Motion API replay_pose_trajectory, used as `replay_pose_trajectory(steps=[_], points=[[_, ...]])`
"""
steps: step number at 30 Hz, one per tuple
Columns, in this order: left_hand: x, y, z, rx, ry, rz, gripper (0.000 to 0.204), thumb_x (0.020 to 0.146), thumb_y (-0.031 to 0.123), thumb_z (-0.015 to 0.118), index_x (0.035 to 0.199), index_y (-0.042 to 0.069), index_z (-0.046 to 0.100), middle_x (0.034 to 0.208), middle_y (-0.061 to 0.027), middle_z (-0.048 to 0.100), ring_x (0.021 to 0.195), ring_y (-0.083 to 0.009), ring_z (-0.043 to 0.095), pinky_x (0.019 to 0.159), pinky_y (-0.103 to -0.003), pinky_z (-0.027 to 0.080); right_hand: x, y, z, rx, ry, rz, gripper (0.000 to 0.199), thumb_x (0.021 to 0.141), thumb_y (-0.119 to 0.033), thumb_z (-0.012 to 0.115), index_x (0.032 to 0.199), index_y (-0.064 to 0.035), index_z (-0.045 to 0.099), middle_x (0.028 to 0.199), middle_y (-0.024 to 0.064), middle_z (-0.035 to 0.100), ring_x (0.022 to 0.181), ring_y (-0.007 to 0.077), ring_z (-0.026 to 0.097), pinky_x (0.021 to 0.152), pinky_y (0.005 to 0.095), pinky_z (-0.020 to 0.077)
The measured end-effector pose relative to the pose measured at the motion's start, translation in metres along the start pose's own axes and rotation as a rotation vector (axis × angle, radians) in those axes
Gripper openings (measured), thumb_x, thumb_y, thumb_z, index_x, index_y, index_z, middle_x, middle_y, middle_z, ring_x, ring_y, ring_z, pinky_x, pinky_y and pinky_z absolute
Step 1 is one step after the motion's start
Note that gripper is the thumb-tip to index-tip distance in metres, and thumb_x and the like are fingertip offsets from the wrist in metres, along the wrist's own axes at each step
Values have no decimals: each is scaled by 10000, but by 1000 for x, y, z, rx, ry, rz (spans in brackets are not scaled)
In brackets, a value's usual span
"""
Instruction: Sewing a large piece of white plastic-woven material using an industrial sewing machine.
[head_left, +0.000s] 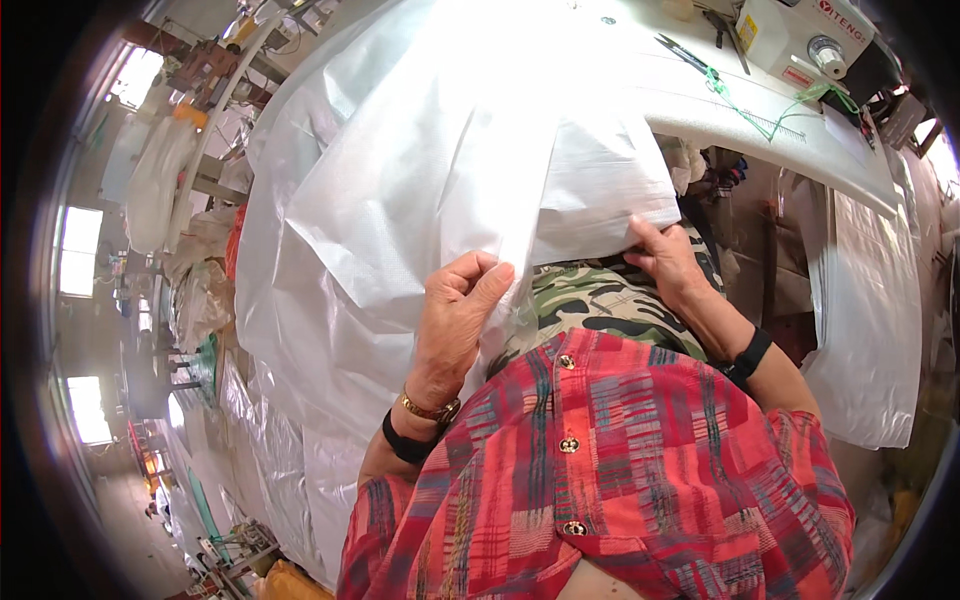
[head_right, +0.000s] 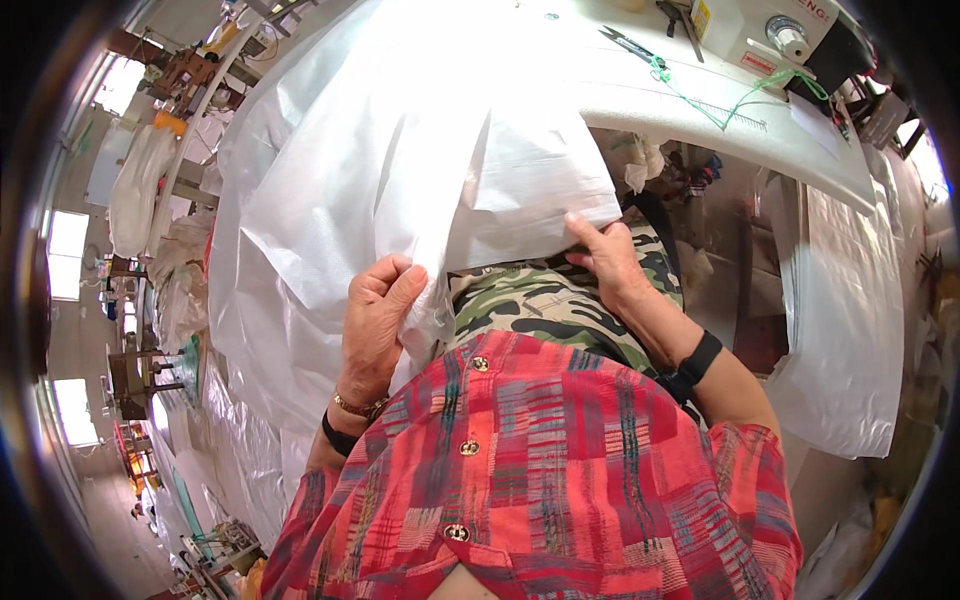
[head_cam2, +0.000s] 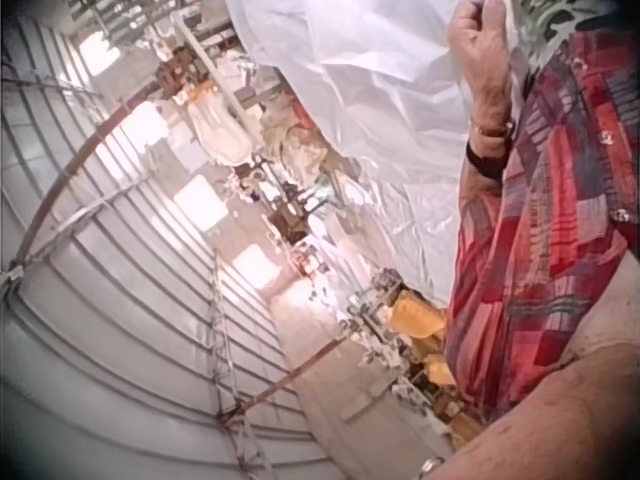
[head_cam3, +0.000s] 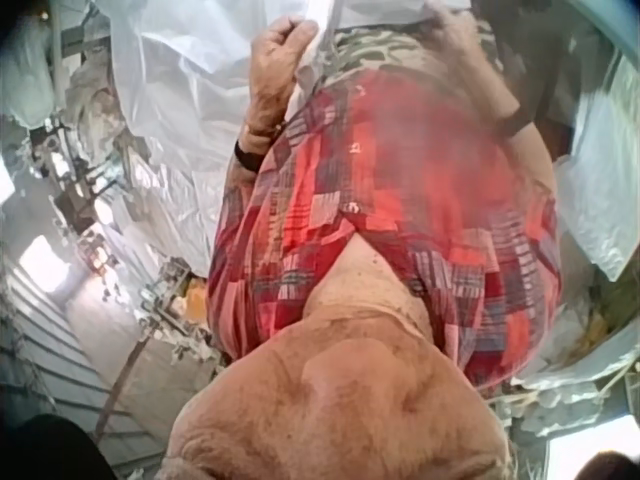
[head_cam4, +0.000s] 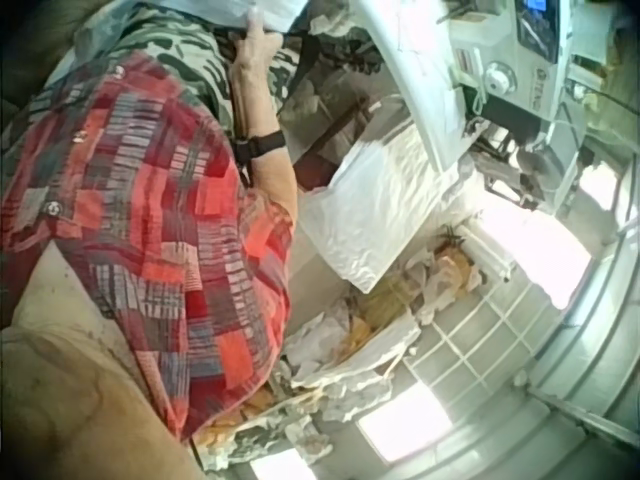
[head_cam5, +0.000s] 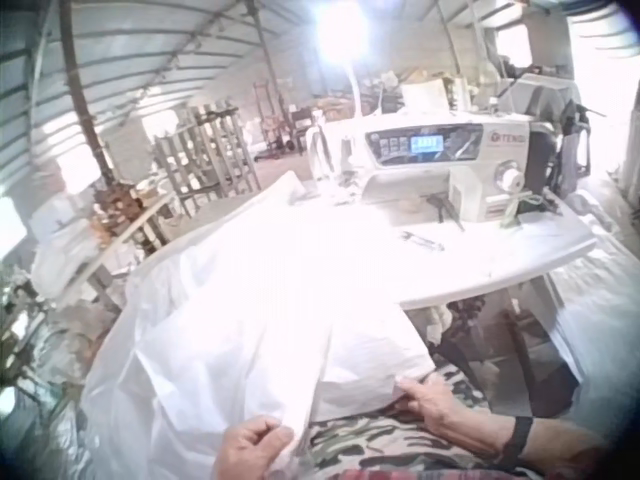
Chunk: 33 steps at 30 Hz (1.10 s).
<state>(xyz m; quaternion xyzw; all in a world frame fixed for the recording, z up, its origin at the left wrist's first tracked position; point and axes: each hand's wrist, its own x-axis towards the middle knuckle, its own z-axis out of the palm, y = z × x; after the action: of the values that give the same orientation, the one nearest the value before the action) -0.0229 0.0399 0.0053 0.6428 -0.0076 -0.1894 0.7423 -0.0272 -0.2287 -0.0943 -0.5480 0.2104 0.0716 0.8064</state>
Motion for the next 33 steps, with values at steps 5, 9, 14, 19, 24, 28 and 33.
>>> replay_pose_trajectory(steps=[5, 9, 14, 19, 24, 28, 33], points=[[1, 2, 5, 70, -9, 40, 161, 919, 152, 675, 819, 35, 630, 728, 85, 545, 669, 1, 437, 585, -171, 343, -37, -25, 2, -527, -315, 68, 368, 900, -340, 655, 929, 27, 636, 788, 44, 618, 704, 90, 546, 593, 260, 443], [3, -3, 9, 118, -34, 84, 161, 902, 139, 691, 802, 35, 619, 702, 70, 560, 642, -3, 453, 562, -186, 362, -67, -57, 50, -414, -487, -76, 321, 932, -254, 631, 1045, 45, 656, 847, 22, 630, 756, 81, 543, 669, 249, 446], [4, 1, 15, 132, -40, 67, 149, 880, 114, 709, 792, 40, 614, 702, 53, 588, 651, -2, 489, 562, -185, 385, -66, -40, 82, -125, -741, 188, 275, 925, -230, 657, 1056, 13, 650, 969, 39, 654, 892, 86, 567, 791, 266, 462], [8, -7, 11, 148, -26, 58, 145, 862, 93, 725, 788, 47, 609, 701, 55, 590, 645, 5, 488, 553, -173, 376, -71, -32, 81, -225, -692, -39, 240, 939, -230, 631, 883, 1, 666, 793, 23, 650, 778, 95, 580, 711, 267, 468], [14, -11, -5, 137, 94, 141, 108, 860, 66, 718, 802, 39, 631, 709, 61, 588, 623, 5, 477, 549, -169, 368, -82, -44, 73, -501, -663, -464, 261, 958, -215, 570, 797, -10, 586, 694, 89, 596, 632, 197, 573, 615, 312, 457], [14, 27, -10, 240, 198, 215, 86, 862, 61, 714, 820, 29, 646, 717, 60, 588, 624, -3, 475, 556, -170, 373, -83, -41, 74, -669, -560, -497, 258, 954, -199, 561, 785, -5, 543, 687, 145, 584, 597, 277, 581, 569, 365, 448], [8, 42, 4, 342, -81, 231, 64, 875, 20, 678, 849, 23, 619, 740, 58, 590, 649, 7, 499, 569, -157, 383, -84, -49, 86, -767, -519, -464, 184, 931, -168, 580, 860, -13, 512, 707, 178, 594, 656, 356, 606, 577, 413, 459]])
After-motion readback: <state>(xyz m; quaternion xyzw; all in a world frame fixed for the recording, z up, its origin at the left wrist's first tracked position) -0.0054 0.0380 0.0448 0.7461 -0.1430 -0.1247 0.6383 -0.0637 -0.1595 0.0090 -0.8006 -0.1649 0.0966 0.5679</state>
